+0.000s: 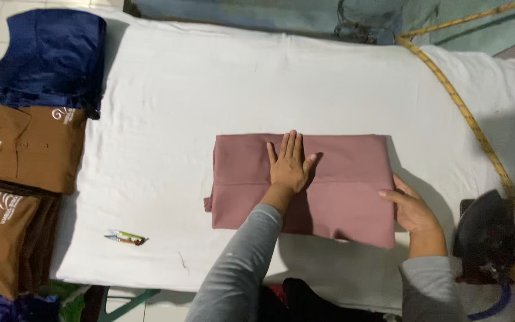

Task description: The person folds a pair of pink pants and a pair of green pants by hand on a white surface, using an iron to press the folds.

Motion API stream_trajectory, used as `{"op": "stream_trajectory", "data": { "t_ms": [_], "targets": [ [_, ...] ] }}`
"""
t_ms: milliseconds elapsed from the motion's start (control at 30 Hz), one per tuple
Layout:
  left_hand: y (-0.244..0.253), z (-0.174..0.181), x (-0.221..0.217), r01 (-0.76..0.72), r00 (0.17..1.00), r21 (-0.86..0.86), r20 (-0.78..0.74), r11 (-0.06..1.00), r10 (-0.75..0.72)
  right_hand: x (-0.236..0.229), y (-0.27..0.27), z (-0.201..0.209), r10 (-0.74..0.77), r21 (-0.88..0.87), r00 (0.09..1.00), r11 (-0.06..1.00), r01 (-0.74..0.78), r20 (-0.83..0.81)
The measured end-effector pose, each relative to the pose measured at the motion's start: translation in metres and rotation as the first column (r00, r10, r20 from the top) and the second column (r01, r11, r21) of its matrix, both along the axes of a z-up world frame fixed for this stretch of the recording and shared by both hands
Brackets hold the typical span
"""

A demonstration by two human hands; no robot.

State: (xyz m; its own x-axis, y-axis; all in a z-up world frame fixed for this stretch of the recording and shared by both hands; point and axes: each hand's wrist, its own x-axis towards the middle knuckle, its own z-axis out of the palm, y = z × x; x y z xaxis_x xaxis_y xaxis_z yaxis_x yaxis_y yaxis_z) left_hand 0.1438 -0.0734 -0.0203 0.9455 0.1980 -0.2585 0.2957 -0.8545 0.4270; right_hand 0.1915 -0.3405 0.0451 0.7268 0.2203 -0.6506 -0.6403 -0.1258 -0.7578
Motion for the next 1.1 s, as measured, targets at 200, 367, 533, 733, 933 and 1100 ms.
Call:
{"op": "stream_trajectory", "data": {
  "t_ms": [200,367,533,733,933,1100],
  "targets": [
    [-0.014,0.041,-0.037,-0.153,0.926,-0.288,0.292,0.945,0.239,-0.012,0.043,0.062,0.069,0.02,0.993,0.997,-0.071,0.1],
    [-0.048,0.015,-0.128,-0.284,0.925,-0.68,-0.008,0.676,0.381,-0.037,0.089,0.104,0.073,-0.026,0.983,0.997,-0.069,0.167],
    [-0.047,0.014,-0.176,-0.36,0.904,-0.897,-0.265,0.258,0.336,-0.066,0.147,0.114,0.222,-0.009,0.908,0.972,-0.234,0.355],
    [-0.057,-0.029,-0.192,-0.493,0.793,-0.868,-0.476,-0.059,0.38,-0.11,0.275,0.056,0.692,-0.6,0.606,0.692,-0.401,0.392],
    [-0.064,-0.104,-0.22,-0.537,0.842,-0.801,-0.491,0.263,0.223,-0.156,0.332,0.009,0.811,-0.655,0.507,0.555,-0.513,0.291],
    [-0.018,-0.045,-0.224,-0.533,0.846,-0.799,-0.515,0.278,0.139,-0.131,0.274,-0.01,0.621,-0.625,0.145,0.781,-0.023,0.77]
  ]
}}
